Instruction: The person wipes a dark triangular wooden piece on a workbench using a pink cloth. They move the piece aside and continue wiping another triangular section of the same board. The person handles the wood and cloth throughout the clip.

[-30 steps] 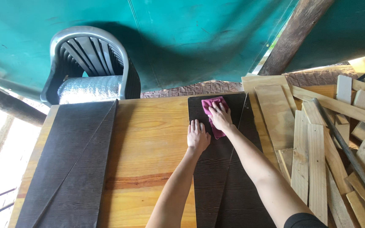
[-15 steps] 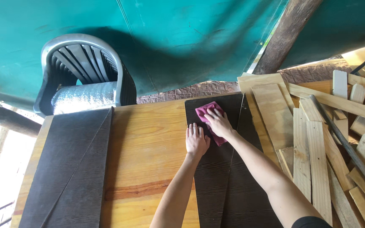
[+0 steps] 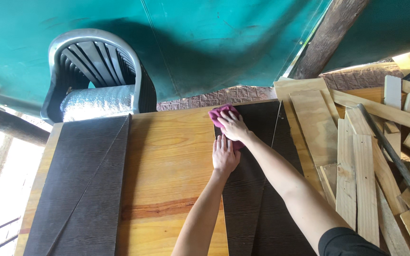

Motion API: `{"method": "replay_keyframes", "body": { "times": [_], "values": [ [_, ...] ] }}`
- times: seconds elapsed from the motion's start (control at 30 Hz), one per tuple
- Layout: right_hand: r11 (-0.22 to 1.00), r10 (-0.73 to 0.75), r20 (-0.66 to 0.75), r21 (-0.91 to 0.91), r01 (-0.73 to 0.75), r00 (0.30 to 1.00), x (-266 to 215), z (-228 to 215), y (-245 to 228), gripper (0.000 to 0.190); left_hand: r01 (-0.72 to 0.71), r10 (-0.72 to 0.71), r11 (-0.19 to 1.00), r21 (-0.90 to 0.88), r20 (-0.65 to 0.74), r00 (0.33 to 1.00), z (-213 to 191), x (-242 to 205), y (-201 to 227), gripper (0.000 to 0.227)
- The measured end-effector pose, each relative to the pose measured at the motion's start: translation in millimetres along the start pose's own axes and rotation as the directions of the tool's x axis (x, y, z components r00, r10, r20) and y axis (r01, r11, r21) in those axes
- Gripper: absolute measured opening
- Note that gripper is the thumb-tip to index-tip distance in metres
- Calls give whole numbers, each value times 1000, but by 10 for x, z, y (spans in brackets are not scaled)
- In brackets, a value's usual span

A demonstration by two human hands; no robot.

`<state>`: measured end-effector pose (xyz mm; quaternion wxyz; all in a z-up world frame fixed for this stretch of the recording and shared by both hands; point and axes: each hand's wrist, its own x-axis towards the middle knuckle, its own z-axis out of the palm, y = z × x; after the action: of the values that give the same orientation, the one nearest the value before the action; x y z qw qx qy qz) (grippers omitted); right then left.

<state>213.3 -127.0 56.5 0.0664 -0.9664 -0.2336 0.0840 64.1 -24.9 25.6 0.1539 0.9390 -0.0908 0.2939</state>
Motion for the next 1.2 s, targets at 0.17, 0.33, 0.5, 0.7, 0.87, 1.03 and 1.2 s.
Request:
{"method": "replay_keyframes", "body": {
  "times": [0.17,0.33,0.5,0.7,0.87,1.03,1.2],
  "values": [
    [994,-80,-37,73,83,996,-240,40,85,61,24,-22,1000,-20,94,995,-87,3,9,66],
    [990,-41,-162,126,62,986,-594,138,208,57,43,-40,999,-7,203,978,71,-56,-31,83],
    [999,36,-261,-3,-38,965,-667,308,487,55,19,-19,1000,8,44,999,89,-58,-16,70],
    [992,73,-301,-75,-100,951,-331,473,644,53,3,-4,1000,14,76,997,230,3,-65,68],
    [993,40,-273,-94,-68,961,-601,185,329,53,25,-35,999,46,237,971,318,139,-79,62],
    [992,62,-172,-101,-80,983,-925,107,369,55,22,-54,998,64,543,838,40,266,213,84],
    [976,165,-191,-110,-188,968,-1002,152,703,57,18,-12,1000,-20,286,958,134,133,295,71]
  ]
}}
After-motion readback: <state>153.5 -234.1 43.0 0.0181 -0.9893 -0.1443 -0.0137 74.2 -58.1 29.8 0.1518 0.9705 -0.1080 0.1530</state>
